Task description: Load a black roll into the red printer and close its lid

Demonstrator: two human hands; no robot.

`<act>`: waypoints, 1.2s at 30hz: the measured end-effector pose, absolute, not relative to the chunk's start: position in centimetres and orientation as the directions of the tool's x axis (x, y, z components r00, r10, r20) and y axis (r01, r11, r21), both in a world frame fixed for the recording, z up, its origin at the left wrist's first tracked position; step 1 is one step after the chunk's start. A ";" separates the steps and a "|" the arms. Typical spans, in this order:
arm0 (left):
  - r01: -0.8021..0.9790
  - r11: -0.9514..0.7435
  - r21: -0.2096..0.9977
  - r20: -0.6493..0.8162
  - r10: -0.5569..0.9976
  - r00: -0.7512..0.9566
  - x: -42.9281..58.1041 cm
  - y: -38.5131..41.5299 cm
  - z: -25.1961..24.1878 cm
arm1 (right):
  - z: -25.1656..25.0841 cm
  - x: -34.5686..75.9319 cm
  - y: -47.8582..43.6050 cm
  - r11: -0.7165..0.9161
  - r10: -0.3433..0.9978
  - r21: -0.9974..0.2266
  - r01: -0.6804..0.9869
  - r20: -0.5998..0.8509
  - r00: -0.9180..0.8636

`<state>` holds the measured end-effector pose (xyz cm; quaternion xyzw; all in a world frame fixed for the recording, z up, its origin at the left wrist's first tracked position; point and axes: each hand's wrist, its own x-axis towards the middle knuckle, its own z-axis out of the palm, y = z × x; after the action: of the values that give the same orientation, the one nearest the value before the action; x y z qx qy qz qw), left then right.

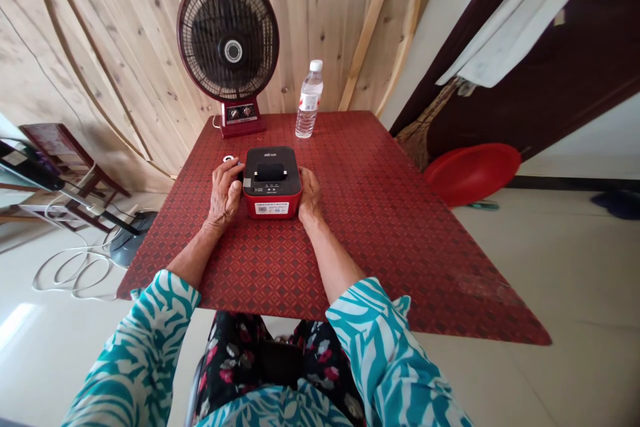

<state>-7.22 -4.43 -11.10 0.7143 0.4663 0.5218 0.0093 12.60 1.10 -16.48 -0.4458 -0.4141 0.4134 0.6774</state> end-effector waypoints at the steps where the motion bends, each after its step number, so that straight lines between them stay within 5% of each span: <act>1: 0.621 -0.547 0.561 0.720 0.692 -0.040 -7.2 -4.4 -11.0 | -16.5 12.6 1.1 0.260 0.930 -0.947 -0.188 0.193 0.313; 5: 0.255 -0.336 0.907 0.398 0.882 -0.252 -7.4 -3.9 -10.4 | -16.5 12.6 1.2 0.260 0.929 -0.949 -0.177 0.195 0.315; 8: 0.017 -0.112 0.994 0.113 0.976 -0.186 -7.3 -3.6 -9.8 | -16.3 12.6 1.1 0.256 0.931 -0.951 -0.173 0.195 0.309; 24: -0.405 0.286 0.869 -0.245 0.958 0.151 -6.6 -3.8 -7.5 | -16.6 12.7 1.0 0.246 0.933 -0.951 -0.187 0.180 0.311; 36: -0.438 0.282 0.853 -0.293 0.955 0.045 -6.0 -4.2 -7.7 | -16.1 12.7 0.5 0.223 0.934 -0.954 -0.198 0.151 0.325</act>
<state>-5.99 -4.18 -7.74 0.2879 0.4488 0.5254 0.6631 12.69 0.55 -16.11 -0.4595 -0.4002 0.4212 0.6718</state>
